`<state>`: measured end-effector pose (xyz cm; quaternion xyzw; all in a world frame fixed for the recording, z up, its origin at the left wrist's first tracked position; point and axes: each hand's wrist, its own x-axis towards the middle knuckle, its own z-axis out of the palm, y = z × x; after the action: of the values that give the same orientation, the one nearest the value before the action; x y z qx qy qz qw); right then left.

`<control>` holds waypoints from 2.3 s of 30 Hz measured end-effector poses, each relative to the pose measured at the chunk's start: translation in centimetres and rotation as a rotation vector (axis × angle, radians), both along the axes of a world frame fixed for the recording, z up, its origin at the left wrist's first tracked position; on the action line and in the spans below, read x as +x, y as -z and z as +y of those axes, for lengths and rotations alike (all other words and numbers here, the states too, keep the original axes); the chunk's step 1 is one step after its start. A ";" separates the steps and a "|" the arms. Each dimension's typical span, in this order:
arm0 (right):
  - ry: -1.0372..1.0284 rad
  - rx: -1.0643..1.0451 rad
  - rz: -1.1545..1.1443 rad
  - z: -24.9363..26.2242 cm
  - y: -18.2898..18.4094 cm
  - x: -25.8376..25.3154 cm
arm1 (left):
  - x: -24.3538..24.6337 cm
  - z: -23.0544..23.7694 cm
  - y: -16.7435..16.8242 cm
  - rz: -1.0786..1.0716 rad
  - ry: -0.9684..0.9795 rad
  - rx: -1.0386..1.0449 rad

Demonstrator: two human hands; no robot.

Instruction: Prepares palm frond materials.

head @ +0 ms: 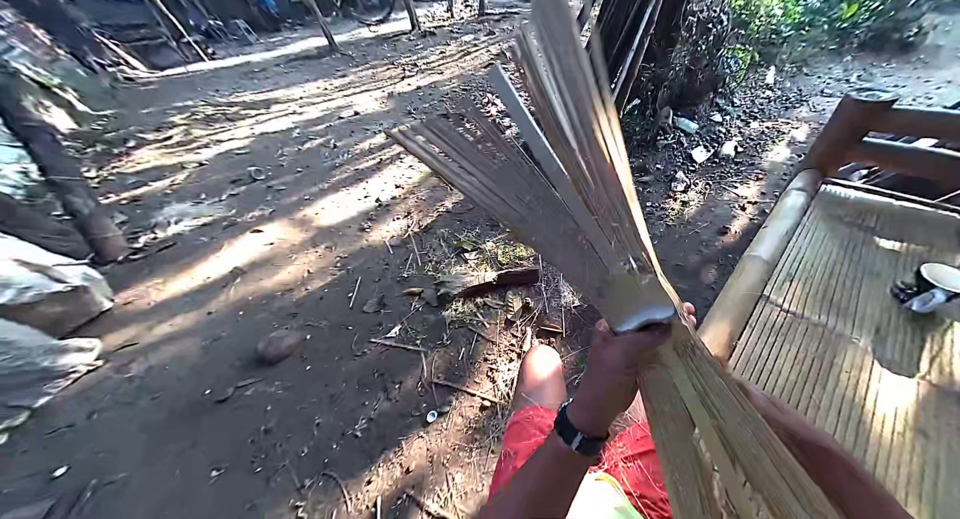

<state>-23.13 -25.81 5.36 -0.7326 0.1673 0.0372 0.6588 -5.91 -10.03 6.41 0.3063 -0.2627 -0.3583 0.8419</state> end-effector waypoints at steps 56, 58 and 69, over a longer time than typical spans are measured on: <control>0.865 -0.700 0.453 -6.8 23.0 -5.0 | 10.8 12.2 -3.1 -0.558 0.315 0.590; 0.877 -0.701 0.520 -7.6 23.7 -3.9 | 10.3 11.5 -2.3 -0.451 0.414 0.482; 0.838 -0.698 0.582 -7.7 24.4 -2.9 | 9.1 12.6 -2.9 -0.104 0.414 0.224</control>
<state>-26.03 -33.55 -19.00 -0.7367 0.6160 -0.0833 0.2663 3.19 2.54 9.33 0.3551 -0.3217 -0.5340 0.6966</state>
